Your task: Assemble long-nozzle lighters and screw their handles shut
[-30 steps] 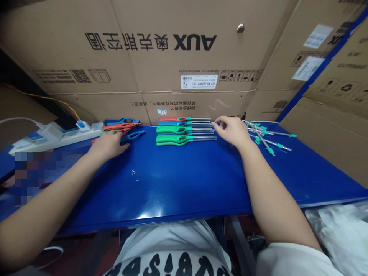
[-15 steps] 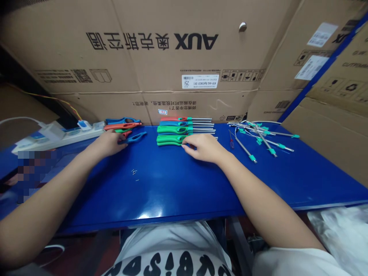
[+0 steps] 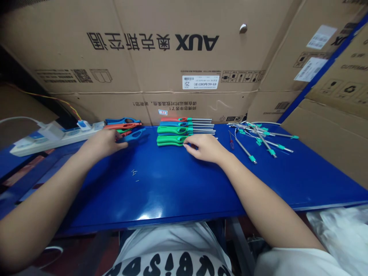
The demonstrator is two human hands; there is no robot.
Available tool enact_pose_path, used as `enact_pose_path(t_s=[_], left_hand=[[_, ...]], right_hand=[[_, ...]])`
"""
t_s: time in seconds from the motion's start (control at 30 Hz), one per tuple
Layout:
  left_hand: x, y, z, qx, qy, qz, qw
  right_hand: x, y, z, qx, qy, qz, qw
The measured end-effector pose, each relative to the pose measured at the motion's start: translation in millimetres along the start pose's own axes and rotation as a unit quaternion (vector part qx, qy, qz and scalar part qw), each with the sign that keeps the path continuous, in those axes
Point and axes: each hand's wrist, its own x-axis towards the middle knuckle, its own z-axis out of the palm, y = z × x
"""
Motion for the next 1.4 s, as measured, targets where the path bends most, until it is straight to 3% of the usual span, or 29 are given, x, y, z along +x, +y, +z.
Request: enact_pose_path(t_s=[0.1,0.2,0.27,0.4,0.5,0.6,0.77,1.03,1.1,1.23,1.3,1.4], left_hand=[[-8.6,13.7,-10.9,-0.094,0.061,0.016,0.994],[-20.1,36.3,-16.6,-0.193,0.131,0.051,0.971],[-29.0,52.5,-15.3,-0.242,0.148,0.090,0.955],[-45.2,77.6,-3.5,-0.285,0.097,0.189,0.935],[-52.7,88.6,6.8,-0.300,0.047,0.238,0.923],[-55.9,94.3,15.2,-0.310,0.020,0.257,0.915],[-57.0,97.1,25.3,-0.325,-0.027,0.265,0.907],[-55.7,88.8,11.8,-0.270,-0.060,0.242,0.930],[-54.4,83.1,5.2,-0.239,-0.074,0.235,0.939],[-50.6,73.6,-0.5,-0.211,-0.117,0.241,0.940],[-48.4,72.0,2.3,-0.230,-0.124,0.241,0.935],[-46.5,74.6,12.6,-0.278,-0.116,0.240,0.923]], right_hand=[[1.0,-5.9,0.5,0.015,0.035,-0.022,0.999],[1.5,-13.2,1.5,0.032,0.058,-0.021,0.998],[1.7,-17.4,2.9,0.044,0.073,-0.019,0.996],[1.9,-21.5,6.5,0.051,0.087,-0.038,0.994],[2.0,-20.7,7.9,0.038,0.052,-0.068,0.996],[1.7,-17.4,8.2,0.054,-0.006,-0.081,0.995],[1.4,-8.6,8.9,0.138,-0.094,-0.049,0.985],[1.7,8.2,-1.6,0.171,-0.002,0.019,0.985],[0.3,9.9,-8.1,0.188,-0.041,0.047,0.980],[-3.0,6.2,-17.0,0.227,-0.211,0.114,0.944],[-3.4,1.3,-17.9,0.236,-0.284,0.126,0.921],[-2.2,-6.3,-15.2,0.229,-0.339,0.134,0.903]])
